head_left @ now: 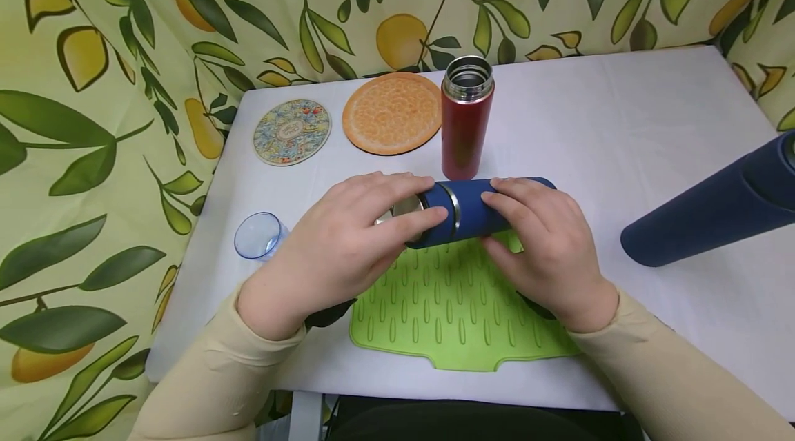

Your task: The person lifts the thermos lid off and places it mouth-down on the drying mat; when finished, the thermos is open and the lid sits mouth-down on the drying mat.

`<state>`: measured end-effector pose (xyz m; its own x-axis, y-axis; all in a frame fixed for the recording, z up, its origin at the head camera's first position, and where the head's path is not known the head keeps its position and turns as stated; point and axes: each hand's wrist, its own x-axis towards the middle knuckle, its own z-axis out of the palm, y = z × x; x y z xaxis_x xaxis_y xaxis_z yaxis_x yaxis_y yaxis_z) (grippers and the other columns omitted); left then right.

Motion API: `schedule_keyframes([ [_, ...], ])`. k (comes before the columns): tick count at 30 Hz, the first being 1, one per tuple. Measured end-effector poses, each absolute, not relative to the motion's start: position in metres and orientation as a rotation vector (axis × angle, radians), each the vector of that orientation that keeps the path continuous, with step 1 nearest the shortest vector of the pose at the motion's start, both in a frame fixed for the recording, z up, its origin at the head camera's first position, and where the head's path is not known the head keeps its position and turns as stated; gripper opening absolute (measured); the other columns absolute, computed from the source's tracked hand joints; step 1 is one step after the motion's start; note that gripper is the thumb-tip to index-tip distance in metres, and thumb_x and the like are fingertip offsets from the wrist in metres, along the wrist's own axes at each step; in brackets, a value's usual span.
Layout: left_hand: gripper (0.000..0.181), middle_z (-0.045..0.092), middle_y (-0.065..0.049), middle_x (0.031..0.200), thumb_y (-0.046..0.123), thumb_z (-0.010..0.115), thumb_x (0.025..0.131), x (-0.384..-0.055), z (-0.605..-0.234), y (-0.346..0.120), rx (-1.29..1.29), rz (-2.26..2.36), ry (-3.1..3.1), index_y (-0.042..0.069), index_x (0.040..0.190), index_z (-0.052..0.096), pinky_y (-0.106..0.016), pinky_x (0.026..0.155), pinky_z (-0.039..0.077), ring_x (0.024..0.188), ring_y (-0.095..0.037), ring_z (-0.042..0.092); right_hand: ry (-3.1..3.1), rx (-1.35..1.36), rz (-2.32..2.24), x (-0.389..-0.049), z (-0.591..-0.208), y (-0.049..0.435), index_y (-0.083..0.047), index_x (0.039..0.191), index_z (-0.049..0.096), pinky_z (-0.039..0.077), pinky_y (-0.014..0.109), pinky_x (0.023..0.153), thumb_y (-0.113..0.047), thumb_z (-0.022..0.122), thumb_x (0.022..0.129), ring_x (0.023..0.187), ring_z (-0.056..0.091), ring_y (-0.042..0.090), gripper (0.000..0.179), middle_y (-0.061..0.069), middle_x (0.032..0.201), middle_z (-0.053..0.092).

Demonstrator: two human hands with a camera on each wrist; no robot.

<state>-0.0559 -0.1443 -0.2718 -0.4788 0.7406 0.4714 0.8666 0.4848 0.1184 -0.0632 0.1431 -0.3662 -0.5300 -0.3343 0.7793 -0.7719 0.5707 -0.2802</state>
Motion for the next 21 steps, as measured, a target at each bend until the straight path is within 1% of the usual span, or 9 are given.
schedule_keyframes([
  [3, 0.057, 0.074, -0.015, 0.138, 0.016, 0.095, 0.087, -0.0554, -0.2717, -0.1447, -1.273, -0.474, -2.394, 0.013, 0.140, 0.074, -0.049, 0.101, 0.062, 0.117, -0.033, 0.076, -2.112, 0.886, 0.801, -0.0630, -0.3662, 0.1422, 0.002, 0.126, 0.073, 0.056, 0.065, 0.087, -0.007, 0.081, 0.083, 0.116, 0.072, 0.047, 0.044, 0.025, 0.129, 0.076],
  [5, 0.062, 0.079, -0.011, 0.121, 0.032, 0.098, 0.084, -0.0549, -0.2712, -0.1448, -1.206, -0.446, -2.416, 0.010, 0.137, 0.074, -0.045, 0.091, 0.064, 0.098, -0.026, 0.078, -2.112, 0.895, 0.786, -0.0621, -0.3660, 0.1419, 0.002, 0.126, 0.073, 0.056, 0.065, 0.086, -0.008, 0.079, 0.085, 0.115, 0.072, 0.048, 0.042, 0.024, 0.128, 0.076],
  [8, 0.068, 0.078, -0.002, 0.090, 0.052, 0.094, 0.084, -0.0534, -0.2712, -0.1438, -1.093, -0.389, -2.453, 0.008, 0.131, 0.075, -0.039, 0.069, 0.061, 0.072, -0.017, 0.070, -2.112, 0.914, 0.763, -0.0606, -0.3658, 0.1414, 0.002, 0.126, 0.074, 0.057, 0.065, 0.084, -0.010, 0.078, 0.087, 0.114, 0.073, 0.049, 0.040, 0.025, 0.127, 0.077],
  [10, 0.071, 0.073, 0.003, 0.077, 0.060, 0.090, 0.084, -0.0521, -0.2717, -0.1429, -1.035, -0.356, -2.473, 0.008, 0.129, 0.075, -0.036, 0.058, 0.055, 0.061, -0.014, 0.063, -2.109, 0.921, 0.758, -0.0600, -0.3656, 0.1408, 0.002, 0.126, 0.074, 0.057, 0.065, 0.083, -0.011, 0.077, 0.088, 0.113, 0.073, 0.049, 0.040, 0.025, 0.127, 0.077],
  [11, 0.073, 0.073, 0.003, 0.075, 0.062, 0.090, 0.083, -0.0516, -0.2718, -0.1426, -1.015, -0.355, -2.478, 0.008, 0.130, 0.075, -0.036, 0.057, 0.054, 0.061, -0.014, 0.063, -2.106, 0.918, 0.762, -0.0599, -0.3655, 0.1407, 0.002, 0.126, 0.074, 0.057, 0.065, 0.083, -0.011, 0.078, 0.088, 0.113, 0.073, 0.048, 0.040, 0.024, 0.127, 0.077],
  [13, 0.081, 0.079, -0.001, 0.087, 0.065, 0.091, 0.080, -0.0509, -0.2723, -0.1432, -0.990, -0.377, -2.482, 0.007, 0.135, 0.073, -0.037, 0.059, 0.057, 0.069, -0.017, 0.071, -2.099, 0.900, 0.779, -0.0603, -0.3656, 0.1404, 0.002, 0.126, 0.073, 0.057, 0.065, 0.084, -0.010, 0.078, 0.087, 0.113, 0.073, 0.048, 0.041, 0.024, 0.127, 0.077],
  [16, 0.092, 0.080, -0.010, 0.120, 0.061, 0.098, 0.075, -0.0510, -0.2721, -0.1466, -1.036, -0.457, -2.456, 0.008, 0.144, 0.069, -0.043, 0.079, 0.064, 0.095, -0.026, 0.078, -2.092, 0.861, 0.809, -0.0610, -0.3657, 0.1411, 0.002, 0.125, 0.074, 0.057, 0.064, 0.084, -0.009, 0.080, 0.083, 0.113, 0.073, 0.047, 0.044, 0.024, 0.128, 0.077],
  [18, 0.088, 0.073, -0.015, 0.140, 0.048, 0.102, 0.075, -0.0513, -0.2712, -0.1487, -1.122, -0.504, -2.420, 0.010, 0.147, 0.067, -0.048, 0.096, 0.063, 0.115, -0.032, 0.075, -2.094, 0.841, 0.821, -0.0613, -0.3657, 0.1418, 0.003, 0.125, 0.074, 0.056, 0.063, 0.085, -0.008, 0.081, 0.081, 0.113, 0.073, 0.047, 0.046, 0.024, 0.128, 0.076],
  [21, 0.074, 0.068, -0.016, 0.147, 0.023, 0.102, 0.079, -0.0513, -0.2705, -0.1503, -1.271, -0.512, -2.363, 0.014, 0.145, 0.068, -0.056, 0.111, 0.057, 0.128, -0.036, 0.070, -2.096, 0.826, 0.829, -0.0615, -0.3657, 0.1427, 0.003, 0.125, 0.074, 0.056, 0.063, 0.087, -0.007, 0.083, 0.080, 0.112, 0.073, 0.047, 0.047, 0.024, 0.128, 0.076],
])
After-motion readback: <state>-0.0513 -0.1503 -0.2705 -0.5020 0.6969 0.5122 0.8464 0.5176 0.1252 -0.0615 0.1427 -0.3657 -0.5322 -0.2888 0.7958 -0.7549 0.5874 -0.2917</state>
